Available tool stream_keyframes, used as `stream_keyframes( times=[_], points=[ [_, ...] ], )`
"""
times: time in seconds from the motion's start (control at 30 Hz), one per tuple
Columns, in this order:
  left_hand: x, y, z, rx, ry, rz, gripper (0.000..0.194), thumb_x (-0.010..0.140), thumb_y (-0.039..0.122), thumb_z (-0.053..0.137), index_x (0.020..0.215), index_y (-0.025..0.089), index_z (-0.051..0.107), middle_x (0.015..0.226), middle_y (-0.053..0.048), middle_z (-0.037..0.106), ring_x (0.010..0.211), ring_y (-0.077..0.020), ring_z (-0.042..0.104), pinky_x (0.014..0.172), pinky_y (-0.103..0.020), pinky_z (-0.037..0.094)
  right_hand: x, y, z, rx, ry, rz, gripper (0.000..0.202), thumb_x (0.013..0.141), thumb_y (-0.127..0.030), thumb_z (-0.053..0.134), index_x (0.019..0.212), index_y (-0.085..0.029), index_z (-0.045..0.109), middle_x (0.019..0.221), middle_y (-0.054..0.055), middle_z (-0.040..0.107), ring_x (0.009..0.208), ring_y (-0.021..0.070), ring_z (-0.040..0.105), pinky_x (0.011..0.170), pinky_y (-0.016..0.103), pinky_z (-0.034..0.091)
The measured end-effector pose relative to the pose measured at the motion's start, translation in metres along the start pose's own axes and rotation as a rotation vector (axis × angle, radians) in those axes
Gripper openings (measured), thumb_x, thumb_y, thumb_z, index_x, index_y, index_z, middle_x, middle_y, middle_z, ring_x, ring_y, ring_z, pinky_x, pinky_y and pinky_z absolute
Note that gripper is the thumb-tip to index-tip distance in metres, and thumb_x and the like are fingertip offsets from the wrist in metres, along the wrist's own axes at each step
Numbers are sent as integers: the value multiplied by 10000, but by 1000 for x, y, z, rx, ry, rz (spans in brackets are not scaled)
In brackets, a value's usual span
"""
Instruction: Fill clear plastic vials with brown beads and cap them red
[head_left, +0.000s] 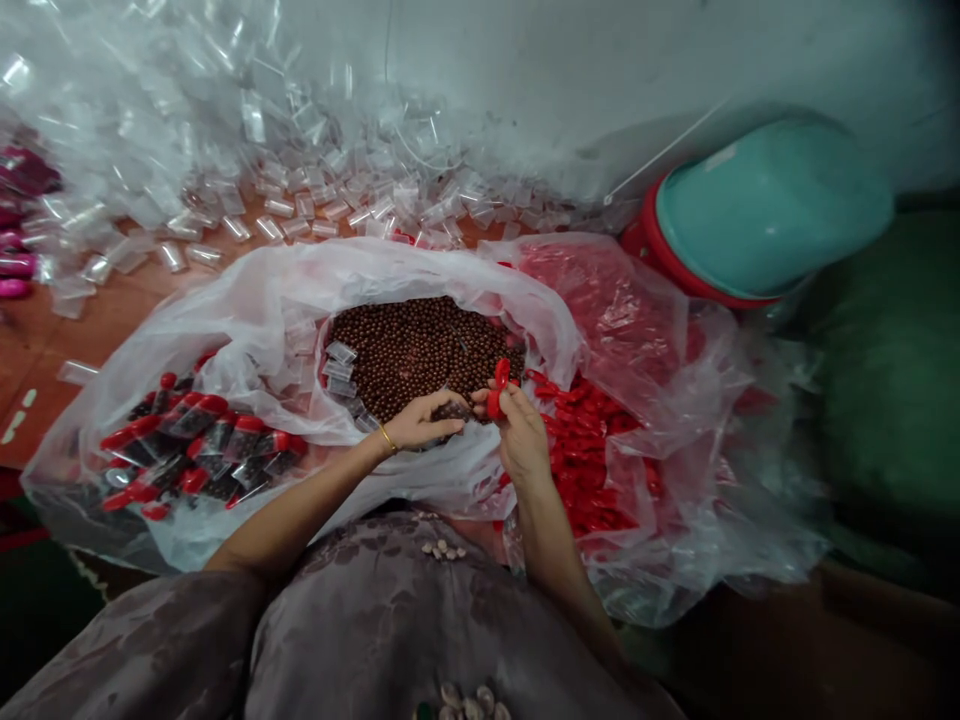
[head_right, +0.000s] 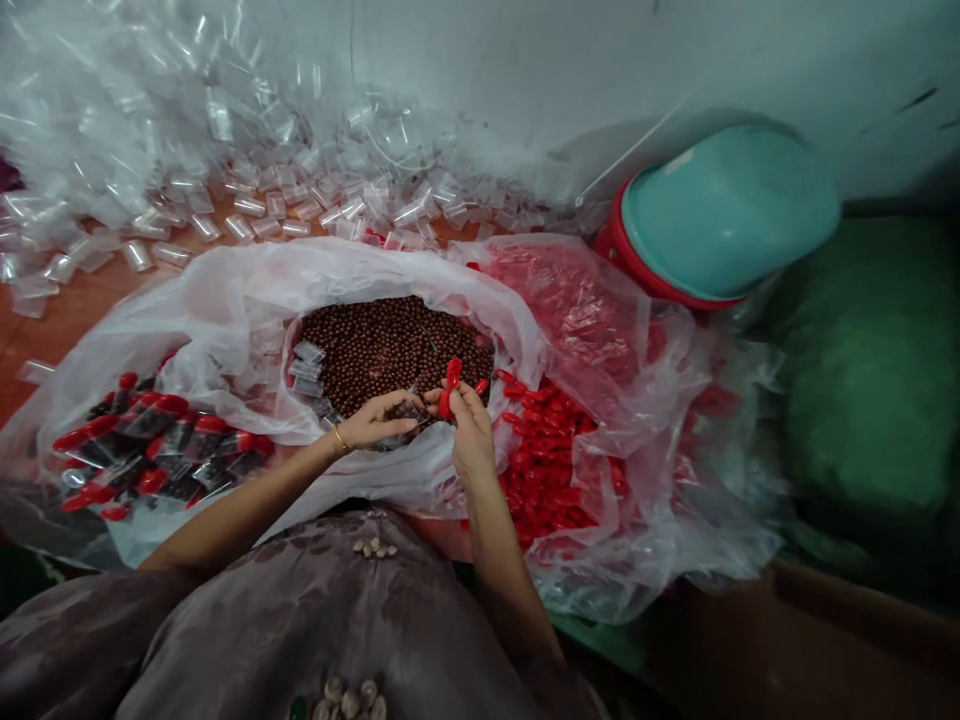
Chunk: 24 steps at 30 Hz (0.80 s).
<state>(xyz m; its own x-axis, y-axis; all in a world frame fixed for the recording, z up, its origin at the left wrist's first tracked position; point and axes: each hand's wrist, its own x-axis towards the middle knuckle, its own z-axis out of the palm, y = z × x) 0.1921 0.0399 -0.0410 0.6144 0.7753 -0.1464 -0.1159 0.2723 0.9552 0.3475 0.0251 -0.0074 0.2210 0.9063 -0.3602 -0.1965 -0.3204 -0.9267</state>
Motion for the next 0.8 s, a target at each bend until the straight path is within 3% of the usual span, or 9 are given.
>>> stream_keyframes(
  times=[0.23,0.47,0.6,0.8],
  points=[
    [5,2,8,53,-76,10,497,736,551,563,995,127,556,728,0,531,619,-90,461,597,-211,397,0,14,10,-28,-33,-7,280,734,-451,524,798,-192,610,881,51,692,874,180,630,800,343,497],
    [9,4,13,206,-33,82,364,781,449,548,935,119,559,709,-1,518,654,-102,467,613,-210,415,-1,15,18,24,-92,57,306,781,-464,465,796,-196,613,837,57,693,836,187,641,764,363,515],
    [7,9,17,307,-6,94,319,792,408,526,926,121,561,719,1,515,665,-104,460,622,-204,406,-4,16,13,-77,-67,-19,334,834,-465,417,825,-200,620,867,44,688,863,167,631,837,357,489],
    [4,18,16,469,-19,57,270,787,375,529,869,123,582,741,-2,545,670,-116,482,622,-209,388,-10,10,-2,-412,-103,-118,365,849,-496,384,882,-218,620,913,51,679,889,172,610,884,346,462]
  ],
)
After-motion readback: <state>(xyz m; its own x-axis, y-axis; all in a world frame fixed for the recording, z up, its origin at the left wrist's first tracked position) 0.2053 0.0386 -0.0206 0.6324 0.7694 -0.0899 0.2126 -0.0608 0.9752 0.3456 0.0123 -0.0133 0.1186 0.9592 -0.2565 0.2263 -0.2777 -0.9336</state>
